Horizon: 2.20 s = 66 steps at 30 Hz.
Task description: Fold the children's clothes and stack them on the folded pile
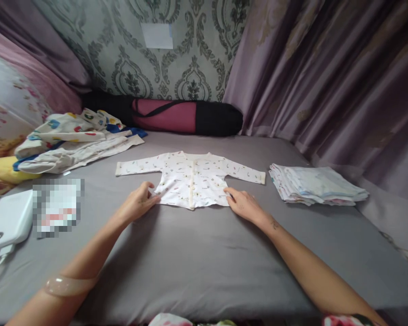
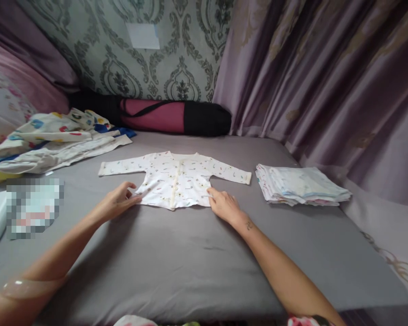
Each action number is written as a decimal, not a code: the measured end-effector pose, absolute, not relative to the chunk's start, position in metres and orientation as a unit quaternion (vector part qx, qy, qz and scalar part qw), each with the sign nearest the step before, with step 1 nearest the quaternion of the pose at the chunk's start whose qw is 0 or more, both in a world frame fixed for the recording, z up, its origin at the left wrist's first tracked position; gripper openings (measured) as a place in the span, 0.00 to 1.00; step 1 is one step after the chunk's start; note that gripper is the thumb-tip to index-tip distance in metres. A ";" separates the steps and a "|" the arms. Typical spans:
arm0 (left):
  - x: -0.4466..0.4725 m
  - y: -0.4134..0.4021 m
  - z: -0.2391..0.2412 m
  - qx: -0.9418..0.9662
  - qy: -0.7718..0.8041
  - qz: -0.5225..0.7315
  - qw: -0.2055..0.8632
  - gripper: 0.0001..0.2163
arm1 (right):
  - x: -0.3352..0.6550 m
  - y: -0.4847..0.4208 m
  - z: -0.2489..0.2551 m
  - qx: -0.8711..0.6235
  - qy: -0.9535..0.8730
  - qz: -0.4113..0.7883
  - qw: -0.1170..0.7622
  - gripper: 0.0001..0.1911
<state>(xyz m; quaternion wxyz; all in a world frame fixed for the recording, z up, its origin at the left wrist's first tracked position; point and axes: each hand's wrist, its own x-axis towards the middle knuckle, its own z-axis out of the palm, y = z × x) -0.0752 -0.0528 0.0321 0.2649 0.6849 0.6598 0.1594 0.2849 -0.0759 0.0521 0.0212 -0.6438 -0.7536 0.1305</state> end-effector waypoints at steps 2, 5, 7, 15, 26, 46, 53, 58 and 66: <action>-0.075 -0.055 0.034 0.702 0.657 0.151 0.230 0.22 | 0.291 -0.072 0.053 -0.636 -0.756 0.155 0.021 0.19; -0.063 -0.056 0.038 0.738 0.634 0.193 0.129 0.20 | 0.302 -0.055 0.050 -0.652 -0.739 0.150 0.075 0.17; -0.038 -0.056 0.041 0.779 0.578 0.224 0.096 0.16 | 0.307 -0.038 0.046 -0.671 -0.726 0.100 0.112 0.16; 0.121 -0.065 0.042 0.915 0.353 0.141 0.135 0.08 | 0.292 0.004 0.041 -0.629 -0.776 0.004 0.044 0.20; 0.157 -0.062 0.032 0.906 0.402 0.072 0.110 0.09 | 0.311 0.023 0.042 -0.574 -0.817 -0.054 -0.017 0.19; 0.160 -0.087 0.021 0.943 0.309 0.079 0.089 0.10 | 0.240 0.016 0.013 -0.537 -0.820 0.185 0.065 0.33; 0.096 -0.101 0.043 0.948 0.236 0.126 0.175 0.19 | 0.235 0.005 0.009 -0.549 -0.828 0.098 0.053 0.34; 0.041 -0.109 0.066 0.903 0.286 0.163 0.274 0.16 | 0.203 -0.019 0.018 -0.517 -0.847 0.111 0.065 0.35; -0.042 -0.083 0.064 0.695 0.614 0.254 0.273 0.17 | 0.182 -0.039 0.018 -0.493 -0.858 0.134 0.045 0.35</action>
